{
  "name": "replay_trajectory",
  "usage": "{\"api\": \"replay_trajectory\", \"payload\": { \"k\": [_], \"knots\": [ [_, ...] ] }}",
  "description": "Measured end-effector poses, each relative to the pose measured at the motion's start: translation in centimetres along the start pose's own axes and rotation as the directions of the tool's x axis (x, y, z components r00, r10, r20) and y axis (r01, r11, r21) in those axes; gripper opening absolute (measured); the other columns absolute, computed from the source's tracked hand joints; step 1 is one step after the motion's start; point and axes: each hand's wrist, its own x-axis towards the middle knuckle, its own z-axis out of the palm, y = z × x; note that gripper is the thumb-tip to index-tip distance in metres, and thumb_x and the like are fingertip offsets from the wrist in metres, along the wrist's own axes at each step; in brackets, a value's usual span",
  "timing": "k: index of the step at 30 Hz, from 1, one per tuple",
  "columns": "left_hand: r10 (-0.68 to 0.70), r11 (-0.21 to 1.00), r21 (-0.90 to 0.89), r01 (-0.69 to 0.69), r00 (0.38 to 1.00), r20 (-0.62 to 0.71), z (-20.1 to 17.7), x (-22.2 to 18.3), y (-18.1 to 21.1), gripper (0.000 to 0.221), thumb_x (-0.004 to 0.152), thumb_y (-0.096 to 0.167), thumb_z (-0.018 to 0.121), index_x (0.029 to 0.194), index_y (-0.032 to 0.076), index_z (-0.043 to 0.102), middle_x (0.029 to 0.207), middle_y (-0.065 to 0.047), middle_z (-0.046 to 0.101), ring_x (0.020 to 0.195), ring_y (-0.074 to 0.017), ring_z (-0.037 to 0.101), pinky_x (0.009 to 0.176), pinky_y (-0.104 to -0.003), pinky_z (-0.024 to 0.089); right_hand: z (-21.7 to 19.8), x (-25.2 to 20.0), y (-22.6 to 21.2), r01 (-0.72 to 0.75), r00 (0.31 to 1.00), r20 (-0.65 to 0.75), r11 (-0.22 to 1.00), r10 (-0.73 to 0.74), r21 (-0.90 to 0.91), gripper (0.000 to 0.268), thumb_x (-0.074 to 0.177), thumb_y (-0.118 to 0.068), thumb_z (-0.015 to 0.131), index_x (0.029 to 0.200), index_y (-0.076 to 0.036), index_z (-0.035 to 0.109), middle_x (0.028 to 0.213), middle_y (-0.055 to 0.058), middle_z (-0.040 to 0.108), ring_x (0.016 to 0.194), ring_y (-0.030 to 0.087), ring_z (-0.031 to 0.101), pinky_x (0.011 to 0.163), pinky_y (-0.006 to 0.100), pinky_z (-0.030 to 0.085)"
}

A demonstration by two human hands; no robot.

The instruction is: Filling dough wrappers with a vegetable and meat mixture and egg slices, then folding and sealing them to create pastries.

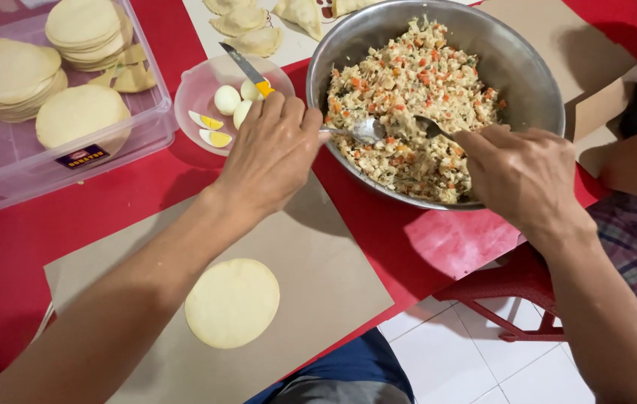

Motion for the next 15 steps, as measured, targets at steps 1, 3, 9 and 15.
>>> {"api": "replay_trajectory", "payload": {
  "k": [1,3,9,15],
  "knots": [
    [-0.025,0.999,-0.044,0.027,0.999,0.048,0.4,-0.1,0.0,0.008,0.098,0.015,0.060,0.096,0.007,0.059,0.086,-0.012,0.059,0.081,-0.0315,0.053,0.071,-0.044,0.047,-0.7,0.1,-0.1,-0.053,0.999,0.005,0.994,0.053,0.091,0.027,0.112,-0.002,0.057,0.101,-0.020,0.074,0.063,-0.008,0.059,0.045,0.009,0.047,0.040,0.025,0.037],
    [-0.048,0.995,-0.086,0.056,0.994,0.095,0.3,-0.3,0.1,0.015,0.089,-0.006,0.055,0.094,0.007,0.057,0.087,-0.013,0.059,0.083,-0.0318,0.052,0.071,-0.045,0.047,-1.2,0.0,-0.2,-0.106,0.994,0.013,0.978,0.106,0.180,0.031,0.108,0.001,0.056,0.099,-0.019,0.078,0.067,-0.008,0.067,0.047,0.010,0.054,0.039,0.026,0.038],
    [-0.123,0.922,-0.364,0.131,0.991,0.046,-4.8,-0.8,2.2,0.014,0.099,-0.005,0.046,0.103,0.002,0.057,0.079,-0.015,0.064,0.073,-0.0349,0.057,0.060,-0.048,0.046,-1.6,-0.2,-1.3,-0.293,0.955,0.014,0.937,0.295,0.190,0.024,0.110,-0.009,0.064,0.107,-0.021,0.084,0.107,-0.006,0.082,0.081,0.015,0.077,0.045,0.032,0.047],
    [-0.276,0.836,-0.488,0.250,0.961,0.020,-3.9,-1.5,8.6,0.015,0.093,0.002,0.047,0.105,0.004,0.055,0.066,-0.017,0.060,0.051,-0.0415,0.059,0.043,-0.055,0.044,-2.8,0.7,-2.0,-0.371,0.917,0.191,0.925,0.350,0.087,0.023,0.109,-0.017,0.060,0.105,-0.026,0.080,0.085,-0.003,0.077,0.064,0.025,0.071,0.048,0.044,0.049]
  ]
}}
